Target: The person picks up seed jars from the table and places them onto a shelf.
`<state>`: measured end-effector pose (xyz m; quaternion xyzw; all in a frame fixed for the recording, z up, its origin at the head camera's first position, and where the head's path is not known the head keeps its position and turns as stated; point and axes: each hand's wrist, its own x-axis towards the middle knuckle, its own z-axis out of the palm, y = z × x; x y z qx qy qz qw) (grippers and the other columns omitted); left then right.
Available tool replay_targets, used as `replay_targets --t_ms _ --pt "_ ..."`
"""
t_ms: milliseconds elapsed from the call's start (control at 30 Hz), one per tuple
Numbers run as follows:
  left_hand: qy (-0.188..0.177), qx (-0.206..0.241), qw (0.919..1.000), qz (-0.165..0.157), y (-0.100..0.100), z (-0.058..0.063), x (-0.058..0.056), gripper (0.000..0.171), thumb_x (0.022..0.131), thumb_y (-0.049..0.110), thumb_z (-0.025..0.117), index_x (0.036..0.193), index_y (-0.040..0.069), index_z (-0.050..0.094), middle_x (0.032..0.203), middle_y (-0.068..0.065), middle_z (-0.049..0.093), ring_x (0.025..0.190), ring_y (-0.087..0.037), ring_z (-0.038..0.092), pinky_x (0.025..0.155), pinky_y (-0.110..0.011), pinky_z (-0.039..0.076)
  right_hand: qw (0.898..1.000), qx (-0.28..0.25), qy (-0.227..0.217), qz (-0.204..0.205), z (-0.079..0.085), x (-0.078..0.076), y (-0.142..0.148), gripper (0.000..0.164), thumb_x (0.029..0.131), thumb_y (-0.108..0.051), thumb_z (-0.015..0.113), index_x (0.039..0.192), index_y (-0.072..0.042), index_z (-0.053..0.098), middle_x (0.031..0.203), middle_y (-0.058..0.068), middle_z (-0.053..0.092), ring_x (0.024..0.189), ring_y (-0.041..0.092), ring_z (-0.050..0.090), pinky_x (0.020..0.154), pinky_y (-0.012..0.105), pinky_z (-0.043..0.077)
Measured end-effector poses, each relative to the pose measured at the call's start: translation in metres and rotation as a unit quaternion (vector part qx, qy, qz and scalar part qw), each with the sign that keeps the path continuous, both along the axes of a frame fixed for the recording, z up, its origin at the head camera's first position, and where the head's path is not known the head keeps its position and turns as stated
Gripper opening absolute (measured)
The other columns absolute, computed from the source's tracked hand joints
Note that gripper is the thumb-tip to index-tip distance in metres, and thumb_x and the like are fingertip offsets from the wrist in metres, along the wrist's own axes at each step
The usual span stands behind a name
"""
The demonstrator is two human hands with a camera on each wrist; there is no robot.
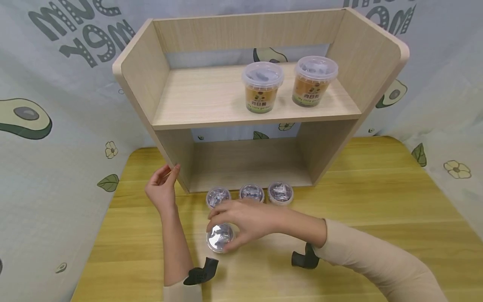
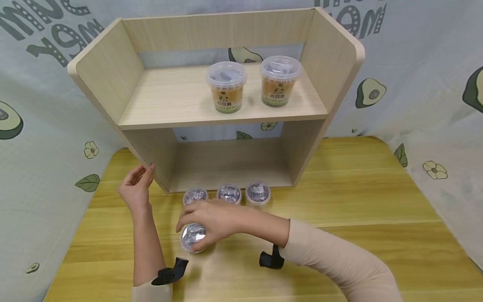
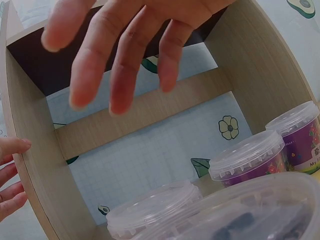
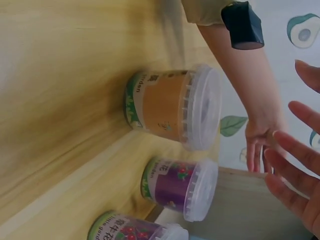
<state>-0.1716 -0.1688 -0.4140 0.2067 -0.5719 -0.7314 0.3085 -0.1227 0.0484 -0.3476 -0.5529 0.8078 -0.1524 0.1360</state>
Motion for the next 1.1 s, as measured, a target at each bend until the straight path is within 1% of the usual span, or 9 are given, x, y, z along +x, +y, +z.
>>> replay_targets --t_ms 100,233,333,500,600,800,867,1100 --pt "-0.002 0.000 1.0000 0.000 0.000 0.001 0.000 0.020 0.066 0.009 0.083 0.083 0.006 0.073 0.072 0.006 0.068 0.063 -0.009 0.064 0.066 -0.019 0.053 1.000 -0.006 0.008 -0.007 -0.005 0.002 -0.001 0.044 0.076 -0.046 0.072 0.113 -0.024 0.062 0.121 -0.005 0.056 0.109 0.010 0.054 0.091 0.025 0.045" --pt "-0.004 -0.001 1.0000 -0.001 -0.001 0.001 0.001 0.022 0.066 0.010 0.084 0.084 0.007 0.073 0.073 0.006 0.068 0.064 -0.009 0.064 0.067 -0.019 0.053 1.000 -0.012 0.021 -0.008 -0.013 0.006 -0.002 0.047 0.073 -0.046 0.074 0.113 -0.024 0.062 0.118 -0.006 0.057 0.107 0.009 0.054 0.091 0.023 0.045" --pt "-0.003 -0.003 1.0000 -0.001 -0.001 0.001 0.001 0.022 0.066 0.011 0.084 0.083 0.007 0.072 0.073 0.006 0.068 0.064 -0.009 0.064 0.067 -0.019 0.053 0.999 -0.013 0.031 -0.008 -0.019 0.009 -0.003 0.050 0.072 -0.049 0.074 0.114 -0.025 0.061 0.117 -0.007 0.057 0.106 0.008 0.054 0.089 0.022 0.046" --pt "0.001 -0.005 1.0000 0.001 -0.001 0.000 0.001 0.021 0.066 0.011 0.084 0.083 0.006 0.073 0.072 0.006 0.068 0.062 -0.009 0.063 0.065 -0.019 0.053 0.999 -0.008 0.030 -0.007 -0.027 0.014 -0.006 0.054 0.071 -0.049 0.075 0.117 -0.026 0.060 0.119 -0.004 0.057 0.108 0.011 0.053 0.086 0.024 0.047" --pt "-0.002 -0.006 1.0000 0.001 -0.002 0.001 0.001 0.021 0.066 0.010 0.084 0.083 0.007 0.073 0.072 0.007 0.068 0.062 -0.008 0.063 0.065 -0.018 0.052 1.000 0.007 0.029 -0.004 -0.031 0.016 -0.007 0.055 0.071 -0.047 0.075 0.119 -0.026 0.058 0.122 -0.004 0.056 0.111 0.012 0.052 0.089 0.026 0.046" --pt "-0.007 -0.004 1.0000 0.000 -0.001 0.001 0.002 0.021 0.066 0.010 0.084 0.083 0.008 0.073 0.072 0.008 0.068 0.064 -0.008 0.064 0.067 -0.018 0.053 0.998 0.030 0.056 0.012 -0.039 0.020 -0.007 0.058 0.071 -0.049 0.074 0.121 -0.026 0.056 0.124 -0.006 0.054 0.114 0.010 0.049 0.091 0.024 0.044" --pt "-0.007 -0.003 1.0000 -0.002 -0.001 0.002 0.002 0.022 0.066 0.011 0.084 0.084 0.006 0.073 0.072 0.008 0.068 0.064 -0.008 0.064 0.066 -0.018 0.053 0.997 0.036 0.060 0.014 -0.040 0.022 -0.006 0.059 0.072 -0.049 0.074 0.122 -0.026 0.056 0.125 -0.005 0.053 0.115 0.011 0.049 0.090 0.025 0.045" --pt "-0.007 -0.002 1.0000 -0.002 0.000 0.002 0.002 0.022 0.066 0.009 0.083 0.085 0.005 0.073 0.073 0.006 0.068 0.063 -0.009 0.064 0.066 -0.019 0.053 0.997 0.037 0.072 0.016 -0.044 0.024 -0.004 0.063 0.070 -0.050 0.075 0.124 -0.025 0.055 0.128 -0.003 0.052 0.119 0.013 0.047 0.098 0.031 0.041"
